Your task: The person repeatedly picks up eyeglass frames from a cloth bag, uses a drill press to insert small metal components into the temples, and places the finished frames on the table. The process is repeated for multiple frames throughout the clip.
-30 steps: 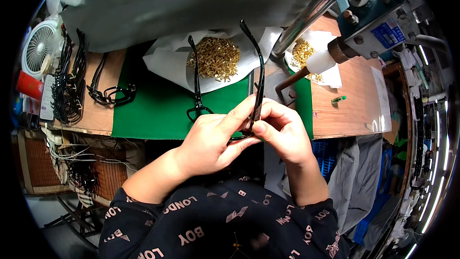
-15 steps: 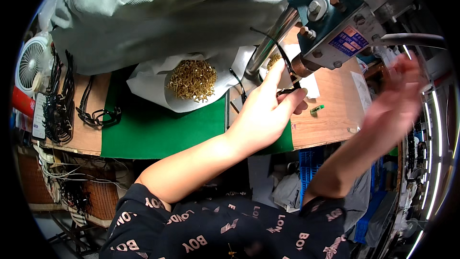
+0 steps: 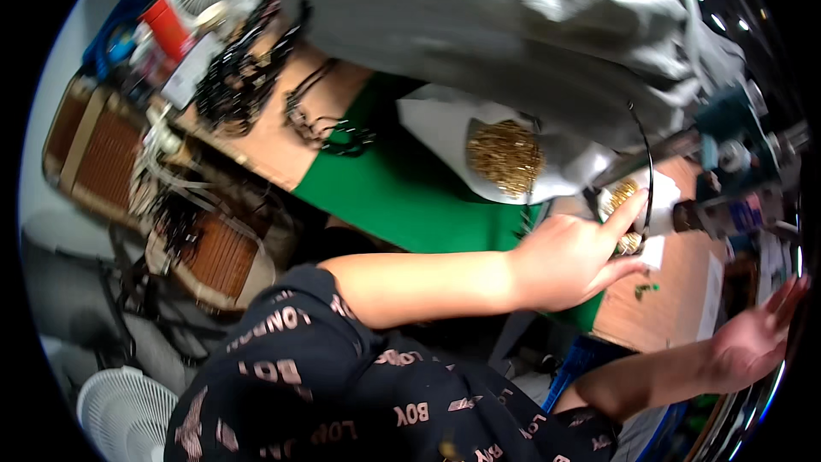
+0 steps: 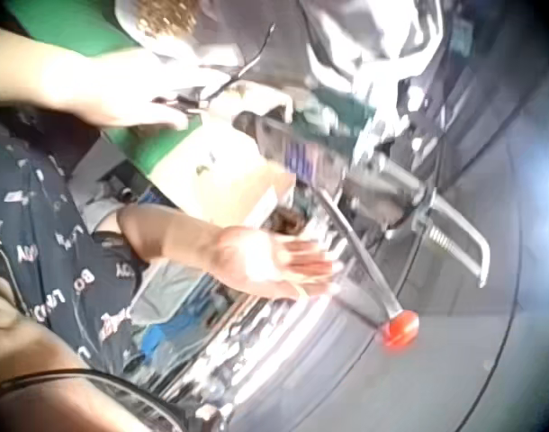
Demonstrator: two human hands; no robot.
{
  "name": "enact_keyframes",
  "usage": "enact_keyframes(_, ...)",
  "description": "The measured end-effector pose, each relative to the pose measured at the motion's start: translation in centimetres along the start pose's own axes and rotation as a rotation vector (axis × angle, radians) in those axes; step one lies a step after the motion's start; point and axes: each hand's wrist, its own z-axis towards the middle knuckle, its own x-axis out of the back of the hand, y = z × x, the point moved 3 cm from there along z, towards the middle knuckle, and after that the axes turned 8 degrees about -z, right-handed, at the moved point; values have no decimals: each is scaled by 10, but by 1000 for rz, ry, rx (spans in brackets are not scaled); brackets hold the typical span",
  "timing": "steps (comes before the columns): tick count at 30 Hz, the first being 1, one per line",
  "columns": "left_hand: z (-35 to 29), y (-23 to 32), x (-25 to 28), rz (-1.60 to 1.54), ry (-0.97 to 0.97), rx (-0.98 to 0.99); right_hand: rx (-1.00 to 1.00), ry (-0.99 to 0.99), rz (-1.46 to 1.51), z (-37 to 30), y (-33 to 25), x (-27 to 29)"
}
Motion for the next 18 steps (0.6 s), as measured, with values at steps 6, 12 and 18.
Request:
enact_keyframes(6, -115, -17, 143, 539, 178, 456, -477, -67, -406, -122, 42, 5)
enact_keyframes(12, -117, -55, 201, 463, 204, 502, -468, -207, -354, -134, 36, -14)
enact_keyframes(18, -20, -16, 229, 948, 263, -231, -561, -140, -351, -143, 25, -2)
